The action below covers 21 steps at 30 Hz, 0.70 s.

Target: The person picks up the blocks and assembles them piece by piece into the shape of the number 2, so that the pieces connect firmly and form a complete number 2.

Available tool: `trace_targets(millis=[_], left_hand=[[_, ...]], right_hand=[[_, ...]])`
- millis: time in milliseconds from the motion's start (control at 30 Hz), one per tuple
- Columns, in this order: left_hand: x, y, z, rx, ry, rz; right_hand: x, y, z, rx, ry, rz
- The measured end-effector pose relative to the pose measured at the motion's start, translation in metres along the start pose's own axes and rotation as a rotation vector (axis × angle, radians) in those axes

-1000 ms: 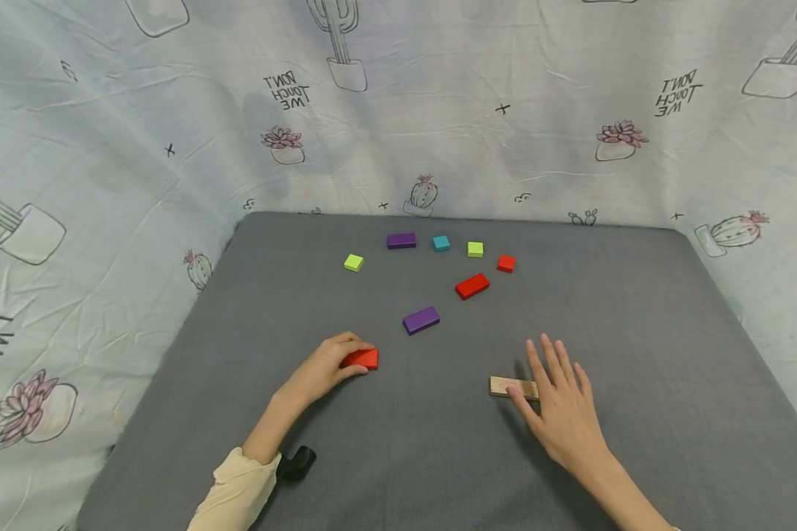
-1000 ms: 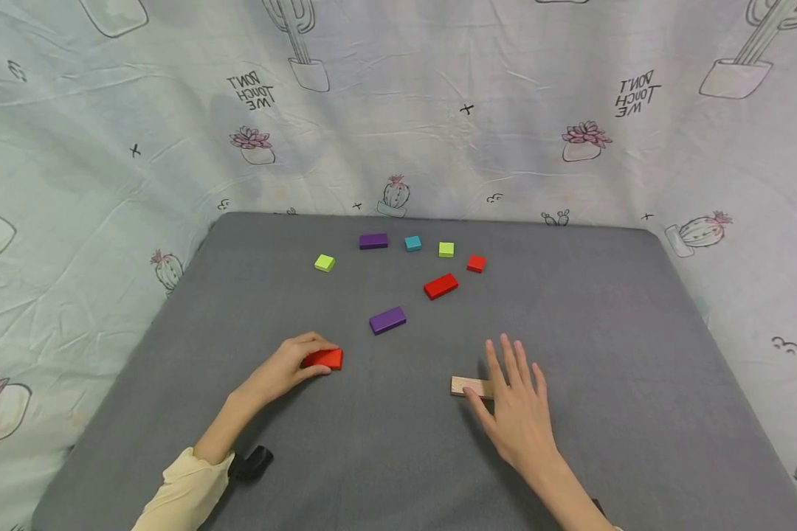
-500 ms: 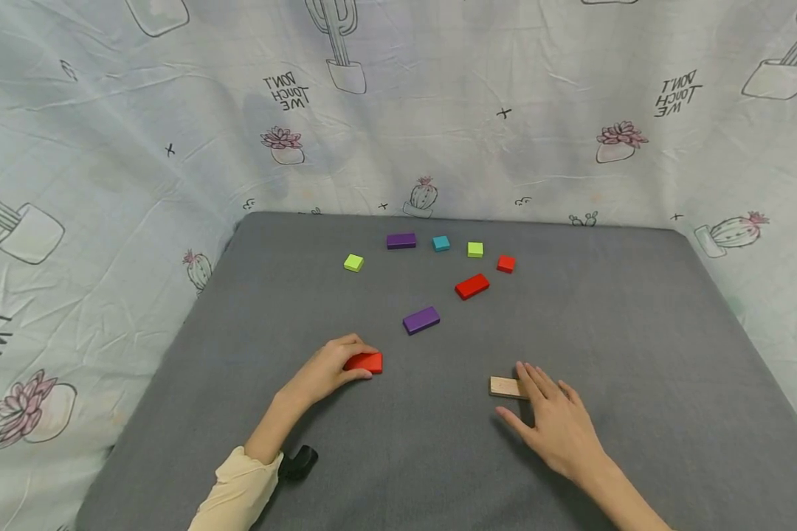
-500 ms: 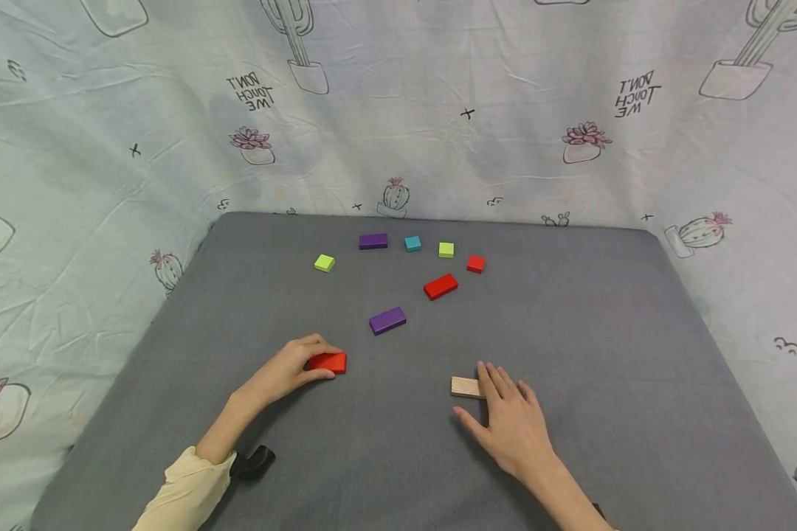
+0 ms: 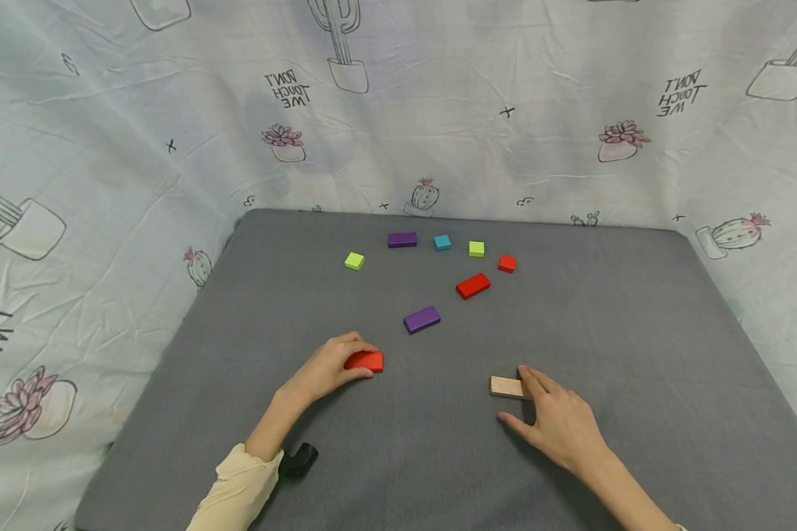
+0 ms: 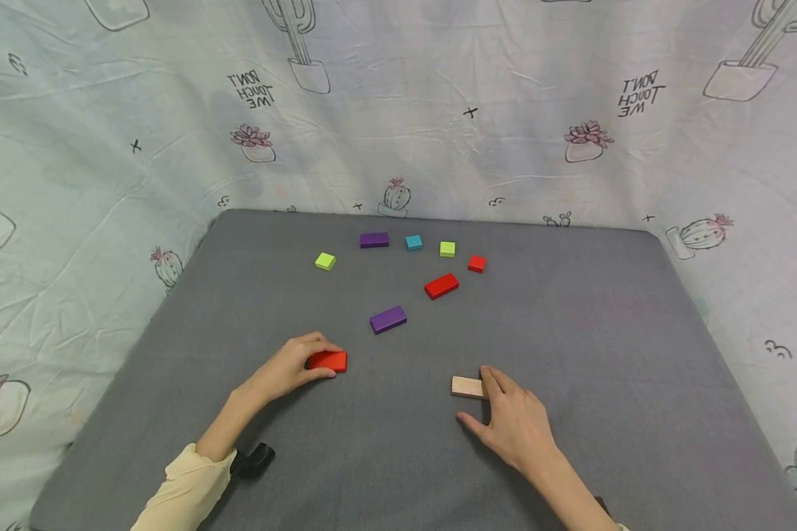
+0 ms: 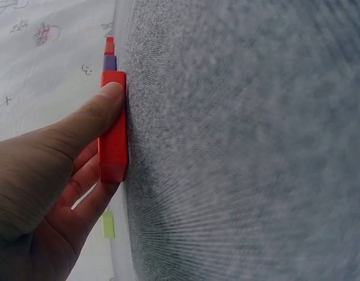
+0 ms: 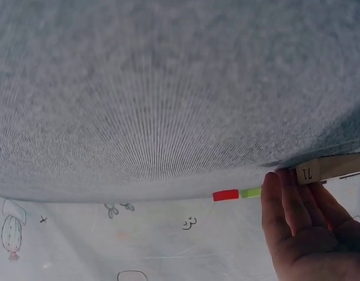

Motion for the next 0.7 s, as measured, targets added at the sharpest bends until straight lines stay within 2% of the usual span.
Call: trace_targets(millis=[200, 333, 700], left_hand=[[0.001, 0.000, 0.003, -0.054, -0.029, -0.026], [0.001, 0.007, 0.007, -0.089, -0.059, -0.043], [-0.007, 0.023, 0.015, -0.133, -0.120, -0.085]], right_hand=[[0.000, 0.000, 0.002, -0.003, -0.014, -0.006], [0.000, 0.001, 0.001, -0.007, -0.013, -0.002], [-0.001, 0.000, 0.000, -0.006, -0.012, 0.000]])
Point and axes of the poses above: each hand's wrist, its own z-axis towards the middle knuckle, its own x-axis out of the back of the hand, y = z × x, the point moved 6 cm from there along z, towards the middle knuckle, and after that the axes turned 15 degrees about -z, right-handed, at the moved point
